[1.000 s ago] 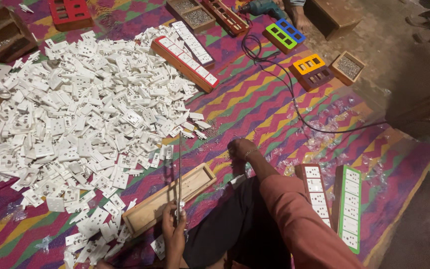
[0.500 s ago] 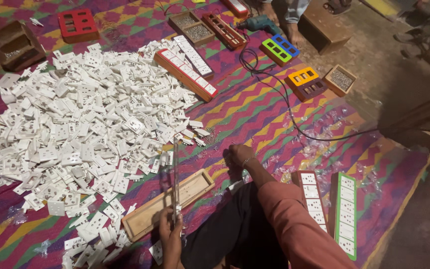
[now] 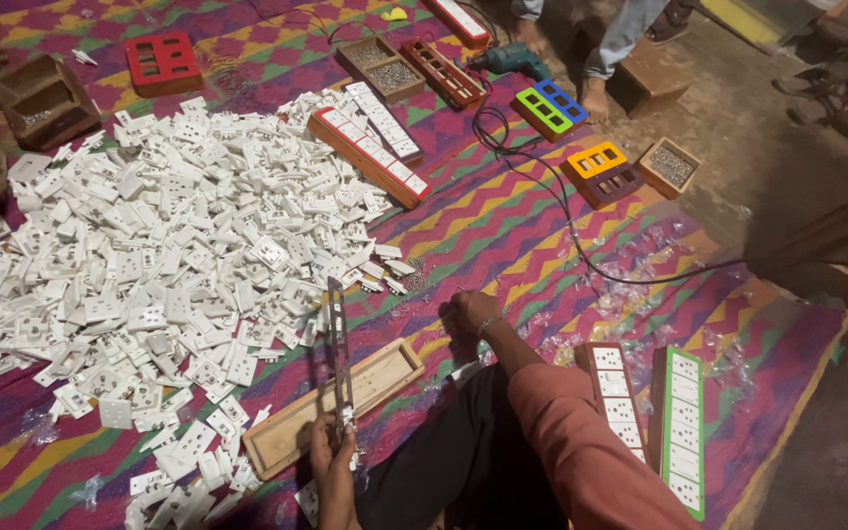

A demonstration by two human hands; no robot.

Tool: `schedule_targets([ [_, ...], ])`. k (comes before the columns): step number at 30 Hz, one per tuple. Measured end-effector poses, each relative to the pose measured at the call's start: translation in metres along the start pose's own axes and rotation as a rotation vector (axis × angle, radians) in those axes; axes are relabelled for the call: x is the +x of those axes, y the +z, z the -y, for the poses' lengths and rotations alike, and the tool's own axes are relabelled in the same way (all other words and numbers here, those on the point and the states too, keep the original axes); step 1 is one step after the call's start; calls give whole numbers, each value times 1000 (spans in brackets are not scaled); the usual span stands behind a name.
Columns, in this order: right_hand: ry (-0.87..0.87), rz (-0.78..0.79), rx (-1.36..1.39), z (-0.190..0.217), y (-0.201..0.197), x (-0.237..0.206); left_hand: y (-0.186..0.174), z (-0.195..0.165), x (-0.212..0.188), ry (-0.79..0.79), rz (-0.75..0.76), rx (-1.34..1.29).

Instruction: The person sits on the floor and assembles white plastic electrical sockets into a purple multi-socket frame. They pick up sockets and small metal pieces, place them into the frame, and secure them by hand. The person repeats this process for multiple sockets, occasionally adjusting the frame and checking the fit.

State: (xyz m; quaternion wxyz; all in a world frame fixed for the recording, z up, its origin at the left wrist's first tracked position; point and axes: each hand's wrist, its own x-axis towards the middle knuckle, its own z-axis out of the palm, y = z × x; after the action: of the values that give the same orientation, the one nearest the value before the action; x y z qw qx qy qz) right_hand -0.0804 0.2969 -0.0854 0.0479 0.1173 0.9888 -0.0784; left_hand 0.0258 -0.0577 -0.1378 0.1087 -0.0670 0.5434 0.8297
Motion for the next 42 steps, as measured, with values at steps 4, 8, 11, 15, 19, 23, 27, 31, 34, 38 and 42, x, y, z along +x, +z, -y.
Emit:
schedule_targets([
  [4, -100, 0, 50, 5, -1, -1, 1, -3, 0, 31, -3, 65],
  [8, -312, 4, 115, 16, 1, 0, 2, -6, -1, -13, -10, -8],
  [11, -471, -8, 46, 23, 2, 2, 4, -8, 0, -1, -4, 2],
  [15, -315, 59, 118, 27, 2, 3, 4, -11, 1, -24, -16, 56],
  [19, -263, 23, 143, 28, 4, 4, 3, -12, -1, 53, 6, 99],
  [23, -270, 71, 90, 30, 4, 7, 1, -10, -3, 46, -4, 75],
  [27, -234, 63, 92, 28, 0, 5, 2, -9, 0, 28, -35, 36],
  [31, -235, 69, 96, 25, -2, 5, 5, -14, 2, 29, -39, -17],
  [34, -243, 60, 132, 25, 2, 9, 1, -18, -1, -162, -72, -179],
  [38, -176, 153, 356, 24, 20, 12, -14, -18, -3, -49, -43, -260],
  [42, -182, -41, 344, 11, 30, 12, -33, -10, 6, -37, 7, -297],
])
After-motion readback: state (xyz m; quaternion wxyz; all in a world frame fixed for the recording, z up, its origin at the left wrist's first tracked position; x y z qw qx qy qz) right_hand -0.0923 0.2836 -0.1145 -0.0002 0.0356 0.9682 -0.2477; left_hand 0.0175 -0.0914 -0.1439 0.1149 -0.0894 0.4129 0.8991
